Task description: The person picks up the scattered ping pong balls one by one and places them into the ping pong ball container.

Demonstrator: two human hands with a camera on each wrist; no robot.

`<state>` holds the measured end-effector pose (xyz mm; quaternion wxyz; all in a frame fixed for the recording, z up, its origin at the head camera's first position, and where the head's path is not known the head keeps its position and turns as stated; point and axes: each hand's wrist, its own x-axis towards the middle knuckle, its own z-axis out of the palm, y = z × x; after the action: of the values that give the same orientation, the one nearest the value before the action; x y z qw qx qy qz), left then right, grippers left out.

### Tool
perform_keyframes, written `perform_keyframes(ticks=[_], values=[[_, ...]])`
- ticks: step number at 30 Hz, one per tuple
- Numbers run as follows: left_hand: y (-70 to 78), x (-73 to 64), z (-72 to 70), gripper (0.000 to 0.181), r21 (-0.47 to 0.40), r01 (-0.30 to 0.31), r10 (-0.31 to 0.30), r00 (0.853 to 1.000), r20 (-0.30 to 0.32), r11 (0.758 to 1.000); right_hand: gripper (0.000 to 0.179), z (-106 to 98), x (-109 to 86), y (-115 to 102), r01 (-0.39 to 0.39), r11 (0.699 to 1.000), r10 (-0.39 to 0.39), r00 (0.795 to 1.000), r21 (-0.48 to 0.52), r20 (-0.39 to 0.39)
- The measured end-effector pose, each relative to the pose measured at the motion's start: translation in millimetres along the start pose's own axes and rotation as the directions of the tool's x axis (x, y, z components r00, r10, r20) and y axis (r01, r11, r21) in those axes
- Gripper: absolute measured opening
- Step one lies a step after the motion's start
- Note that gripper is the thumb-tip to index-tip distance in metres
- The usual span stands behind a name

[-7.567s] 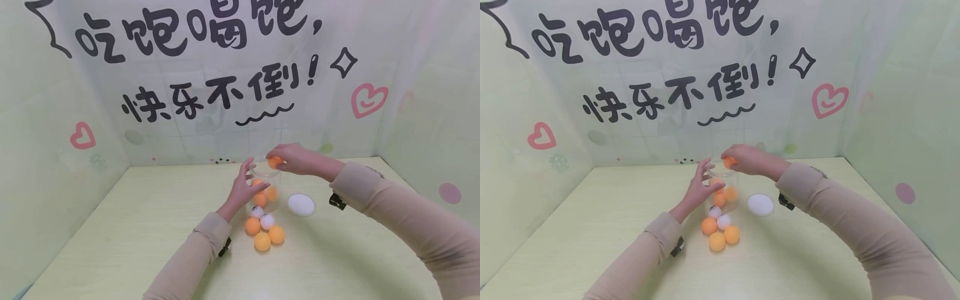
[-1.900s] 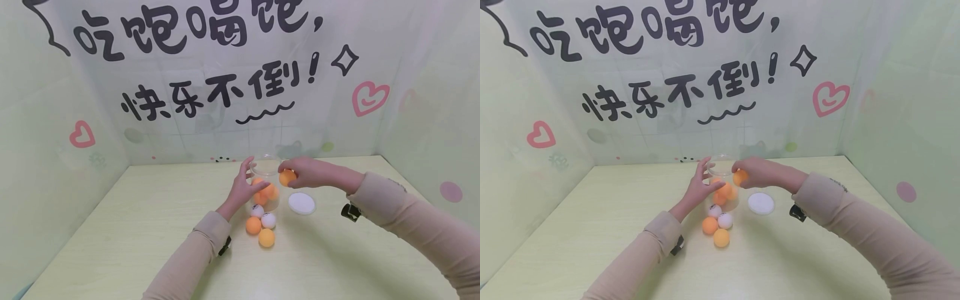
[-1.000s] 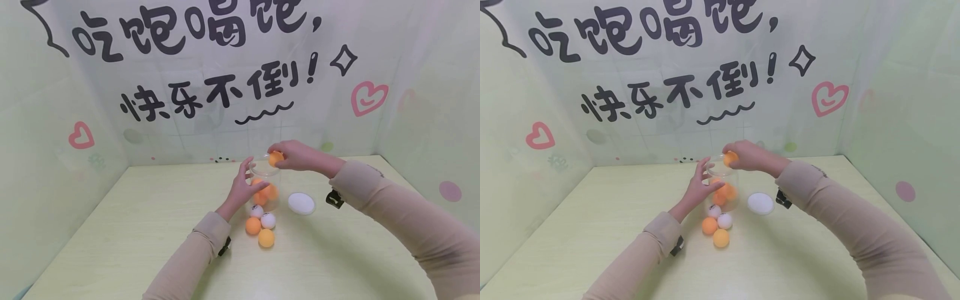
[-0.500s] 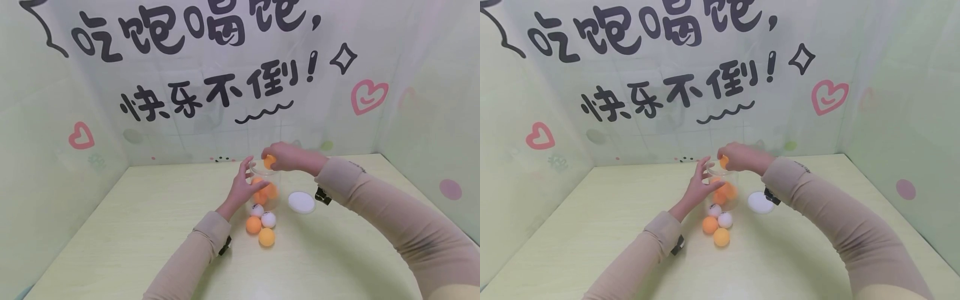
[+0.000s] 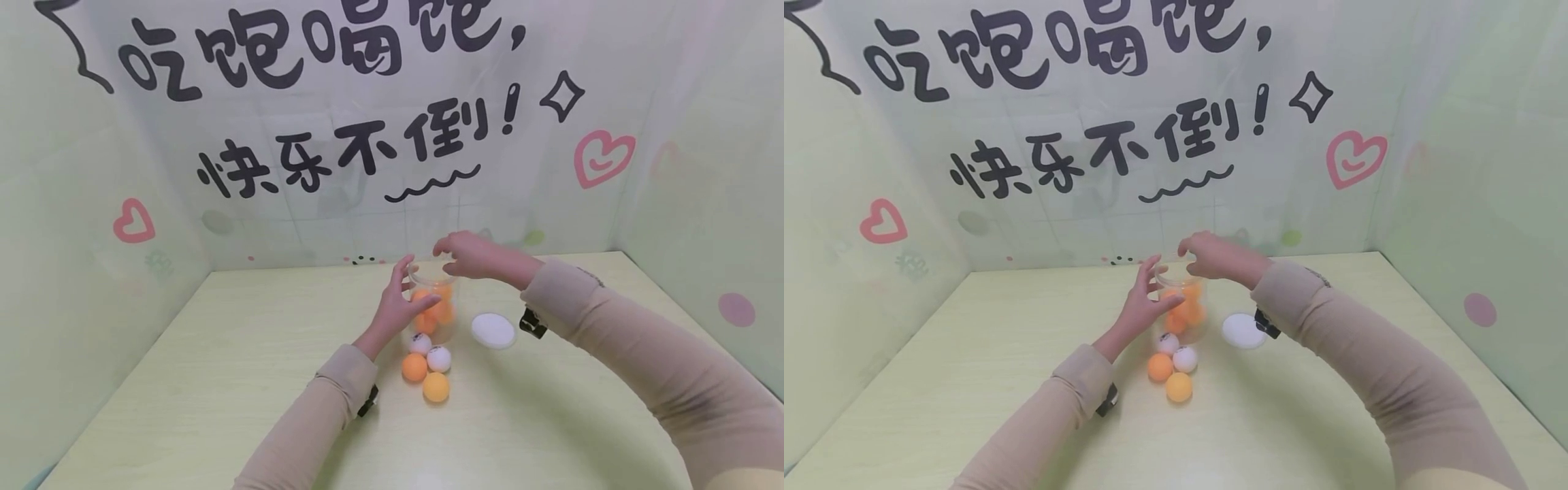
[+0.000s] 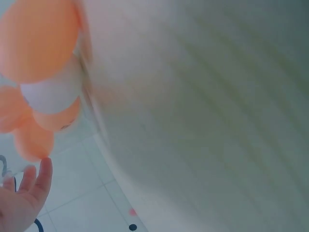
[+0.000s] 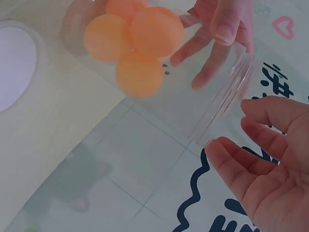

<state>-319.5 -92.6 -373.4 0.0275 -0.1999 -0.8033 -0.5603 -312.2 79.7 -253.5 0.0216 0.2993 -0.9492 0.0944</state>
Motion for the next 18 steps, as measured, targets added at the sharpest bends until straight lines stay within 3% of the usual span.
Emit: perform_keyframes(ticks=[4,9,12,14,18], values=[[1.9,-0.9,0.8,0.084,-0.003,0.004,-0.004,1.000,-0.001,1.000,0.039,6,-5.4,9,-0.056,0.993,0.062,0.997,0.103,-0.047],[2.6,-0.6,1.2,0.084,-0.003,0.007,-0.007,1.000,-0.007,1.000,0.048,17,-14.1,23,-0.085,0.952,0.102,0.994,0.293,-0.041],[2.1,-0.2,1.0,0.084,-0.004,0.004,-0.004,1.000,-0.004,1.000,0.059,30,-18.3,32,-0.062,0.886,0.078,0.997,0.459,-0.017],[2.1,-0.4,0.6,0.084,-0.001,0.000,0.000,1.000,-0.005,1.000,0.068,41,-19.9,38,-0.029,0.821,0.046,0.999,0.570,-0.017],[2.4,-1.0,1.1,0.084,0.002,-0.004,0.004,1.000,-0.003,1.000,0.081,66,-21.1,47,0.046,0.701,0.022,0.996,0.712,-0.085]])
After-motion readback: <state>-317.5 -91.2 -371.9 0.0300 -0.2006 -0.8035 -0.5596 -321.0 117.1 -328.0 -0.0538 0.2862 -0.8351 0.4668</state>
